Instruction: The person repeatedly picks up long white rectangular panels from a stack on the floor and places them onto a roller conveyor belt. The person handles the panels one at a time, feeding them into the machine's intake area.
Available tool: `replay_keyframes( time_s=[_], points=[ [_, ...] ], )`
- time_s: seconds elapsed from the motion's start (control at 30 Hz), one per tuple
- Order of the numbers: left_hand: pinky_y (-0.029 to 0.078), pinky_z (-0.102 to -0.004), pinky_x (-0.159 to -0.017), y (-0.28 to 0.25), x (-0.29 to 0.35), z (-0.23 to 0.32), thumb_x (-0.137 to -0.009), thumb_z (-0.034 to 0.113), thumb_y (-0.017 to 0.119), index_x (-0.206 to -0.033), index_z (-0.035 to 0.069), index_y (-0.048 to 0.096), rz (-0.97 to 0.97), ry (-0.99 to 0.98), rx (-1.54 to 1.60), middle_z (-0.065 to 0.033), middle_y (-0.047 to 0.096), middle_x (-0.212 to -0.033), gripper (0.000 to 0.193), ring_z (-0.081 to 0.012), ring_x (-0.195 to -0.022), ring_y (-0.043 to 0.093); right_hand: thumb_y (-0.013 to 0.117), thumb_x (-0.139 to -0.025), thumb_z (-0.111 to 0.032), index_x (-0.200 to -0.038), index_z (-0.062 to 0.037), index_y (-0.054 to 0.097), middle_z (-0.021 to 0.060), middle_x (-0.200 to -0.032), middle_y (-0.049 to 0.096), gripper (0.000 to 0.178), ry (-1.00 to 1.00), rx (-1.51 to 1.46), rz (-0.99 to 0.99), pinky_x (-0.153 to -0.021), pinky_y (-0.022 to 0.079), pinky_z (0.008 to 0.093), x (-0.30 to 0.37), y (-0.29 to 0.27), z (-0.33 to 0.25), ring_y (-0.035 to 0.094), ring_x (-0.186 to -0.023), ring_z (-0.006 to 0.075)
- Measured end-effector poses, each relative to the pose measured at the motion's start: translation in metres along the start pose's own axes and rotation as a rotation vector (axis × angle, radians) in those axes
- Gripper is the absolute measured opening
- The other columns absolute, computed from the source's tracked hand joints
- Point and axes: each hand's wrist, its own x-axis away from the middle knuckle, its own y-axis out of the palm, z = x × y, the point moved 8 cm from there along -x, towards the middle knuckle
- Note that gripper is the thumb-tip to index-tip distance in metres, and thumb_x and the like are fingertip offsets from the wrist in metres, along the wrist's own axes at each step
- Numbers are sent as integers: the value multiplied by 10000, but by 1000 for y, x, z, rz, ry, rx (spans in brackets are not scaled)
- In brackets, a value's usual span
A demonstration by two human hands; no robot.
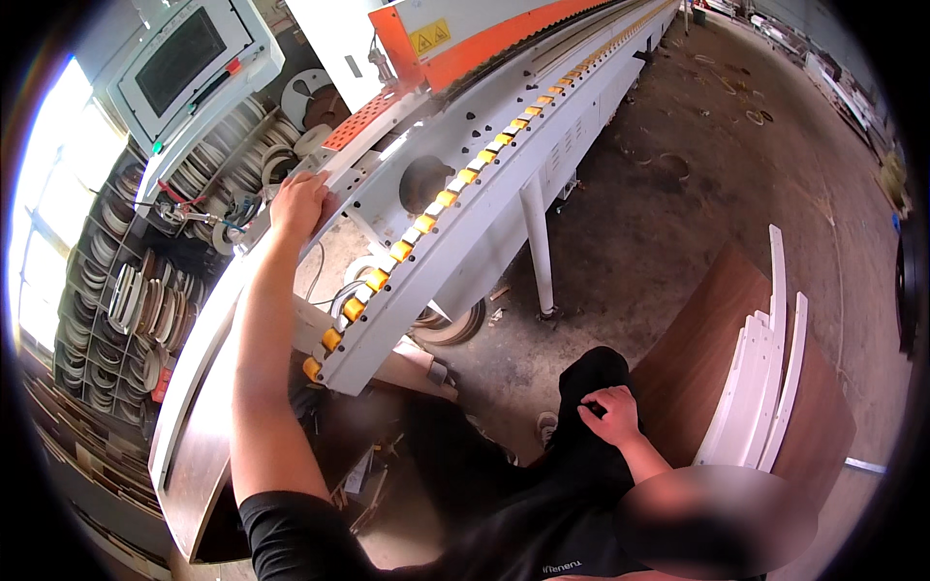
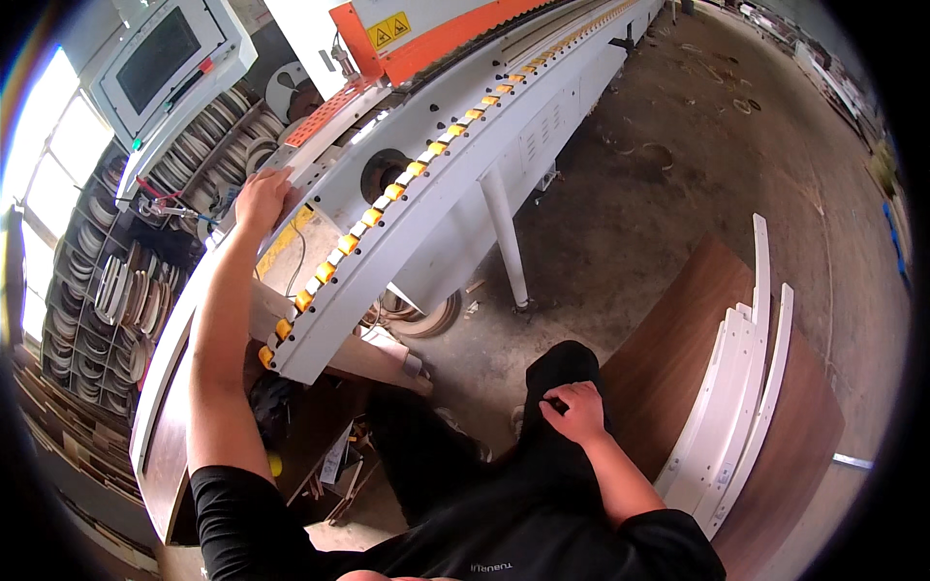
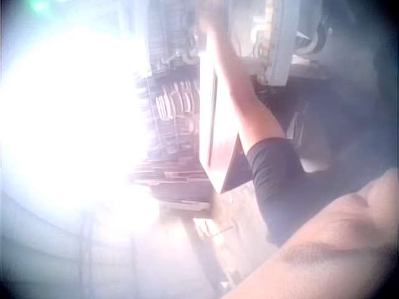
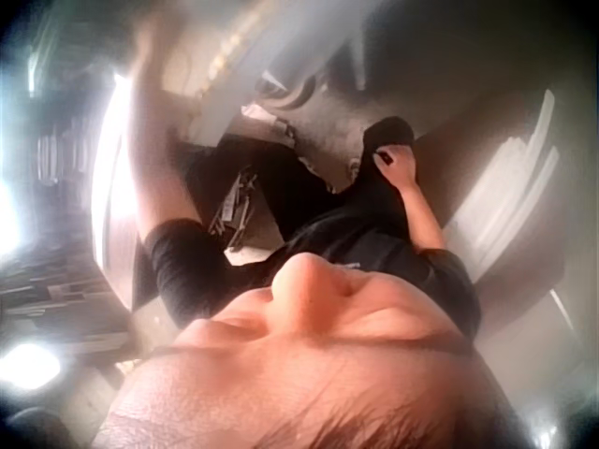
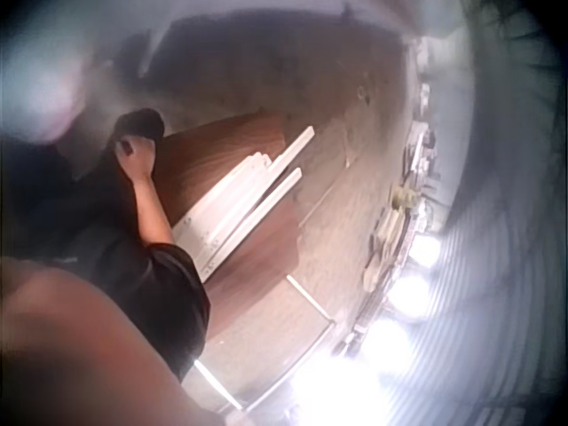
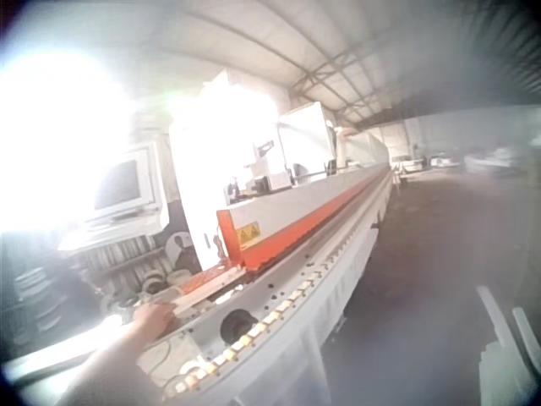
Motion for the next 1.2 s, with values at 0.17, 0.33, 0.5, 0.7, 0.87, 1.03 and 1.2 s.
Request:
replay_keyframes(
  time_s=[0.17, 0.33, 0.5, 0.7, 0.87, 1.03, 1.2],
  points=[
    [592, -469, -1012, 5, 4, -11, -1059, 252, 649, -1392, 253, 781, -25, 12, -65, -12, 764, -1342, 358, -314, -1258, 696, 886, -847, -260, -920, -174, 794, -9, -825, 757, 145, -29, 13, -73, -836, 511, 401, -10, 16, -8, 725, -788, 226],
    [599, -471, -1012, -1, 1, 12, -1029, 235, 656, -1386, 252, 782, -43, -48, -84, -16, 779, -1330, 379, -318, -1234, 711, 890, -841, -273, -939, -190, 807, -8, -826, 761, 152, -79, 47, -158, -822, 495, 399, -23, 36, -23, 728, -781, 222],
    [587, -455, -1043, 3, -5, 1, -997, 256, 681, -1411, 228, 783, -49, -69, -40, -58, 788, -1366, 427, -341, -1291, 705, 864, -870, -333, -959, -196, 825, 1, -850, 777, 168, -70, 76, -191, -861, 502, 417, -20, 37, -32, 734, -827, 236],
    [609, -475, -956, 4, -16, 12, -981, 274, 685, -1317, 233, 809, 78, -15, -1, -39, 832, -1220, 360, -341, -1170, 726, 885, -842, -263, -912, -173, 791, -12, -845, 775, 148, -58, 64, -45, -850, 514, 402, 3, 14, -21, 732, -786, 225],
    [597, -496, -973, 17, -29, 20, -1021, 390, 644, -1106, 138, 786, -6, -63, -72, -73, 826, -1117, 301, -355, -1193, 715, 880, -849, -263, -922, -171, 806, -6, -847, 777, 138, 6, 84, -110, -860, 518, 397, -8, 12, -12, 732, -773, 213],
    [546, -524, -1084, 10, -8, 6, -1084, 467, 584, -1254, 54, 713, -67, -156, -51, -160, 741, -1370, 465, -402, -1340, 645, 877, -855, -271, -926, -167, 818, -14, -789, 751, 140, 62, 53, -71, -851, 525, 390, -11, 4, 9, 732, -752, 210],
    [405, -483, -1291, 11, 34, -68, -1122, 584, 527, -1575, -21, 560, -109, -180, -8, -223, 524, -1698, 756, -395, -1598, 456, 877, -854, -258, -933, -152, 818, 0, -767, 743, 145, 78, -21, -21, -847, 539, 390, -10, 1, 13, 732, -735, 223]
  ],
)
